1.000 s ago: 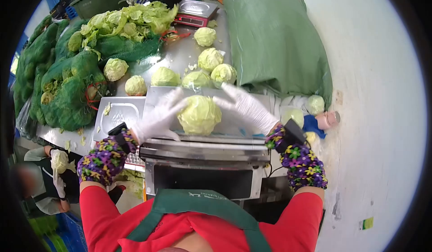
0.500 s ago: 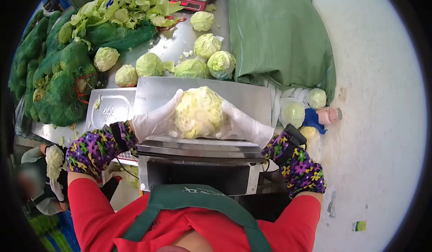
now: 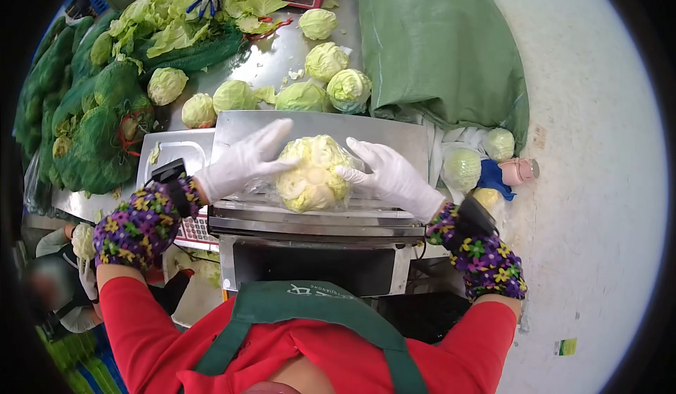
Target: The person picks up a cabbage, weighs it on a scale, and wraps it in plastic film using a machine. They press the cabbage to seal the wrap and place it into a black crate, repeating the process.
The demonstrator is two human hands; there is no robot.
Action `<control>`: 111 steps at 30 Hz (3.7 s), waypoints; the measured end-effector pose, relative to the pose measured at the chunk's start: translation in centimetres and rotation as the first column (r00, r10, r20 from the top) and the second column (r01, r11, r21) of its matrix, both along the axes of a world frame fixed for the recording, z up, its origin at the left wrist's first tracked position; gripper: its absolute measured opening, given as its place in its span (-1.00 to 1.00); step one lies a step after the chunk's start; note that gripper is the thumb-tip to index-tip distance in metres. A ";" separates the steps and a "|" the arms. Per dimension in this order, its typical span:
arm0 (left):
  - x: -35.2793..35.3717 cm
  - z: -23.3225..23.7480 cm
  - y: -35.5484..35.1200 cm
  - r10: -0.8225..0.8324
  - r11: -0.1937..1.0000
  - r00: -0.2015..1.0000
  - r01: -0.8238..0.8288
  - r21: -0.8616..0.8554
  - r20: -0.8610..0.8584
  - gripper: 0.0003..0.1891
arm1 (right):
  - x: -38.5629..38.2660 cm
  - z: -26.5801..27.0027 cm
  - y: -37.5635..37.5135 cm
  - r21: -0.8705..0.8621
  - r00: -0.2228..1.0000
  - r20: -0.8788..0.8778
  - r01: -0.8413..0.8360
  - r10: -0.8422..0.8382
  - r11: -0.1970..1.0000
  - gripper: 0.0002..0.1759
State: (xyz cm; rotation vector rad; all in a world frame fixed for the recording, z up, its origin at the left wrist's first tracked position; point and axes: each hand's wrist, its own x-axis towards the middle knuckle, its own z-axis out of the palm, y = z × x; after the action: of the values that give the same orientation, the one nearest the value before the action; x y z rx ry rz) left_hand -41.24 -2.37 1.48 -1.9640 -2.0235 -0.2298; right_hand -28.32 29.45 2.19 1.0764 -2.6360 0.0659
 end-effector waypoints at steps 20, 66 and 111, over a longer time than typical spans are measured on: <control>19.3 0.8 -3.1 0.317 0.851 -0.922 0.174 -0.495 0.221 -0.29 | 18.3 -1.6 -10.0 0.261 -0.433 0.541 0.901 0.721 0.346 -0.01; 37.3 -23.7 3.0 -0.669 0.250 -0.743 -0.255 0.934 -0.023 -0.51 | 29.9 -20.6 -14.6 -0.567 0.565 0.810 0.823 -0.157 0.037 -0.73; 49.1 -1.8 11.6 0.388 0.919 -0.692 0.340 -0.199 0.609 -0.42 | 66.0 -7.6 -2.3 -0.071 0.888 0.454 0.112 0.068 -0.991 -0.33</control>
State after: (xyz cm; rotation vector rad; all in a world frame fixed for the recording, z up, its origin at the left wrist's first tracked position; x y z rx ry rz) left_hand 7.88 9.19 -0.30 -1.1502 -2.9502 -3.5764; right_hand 37.63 27.13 -5.41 -0.8809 -0.2994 2.2810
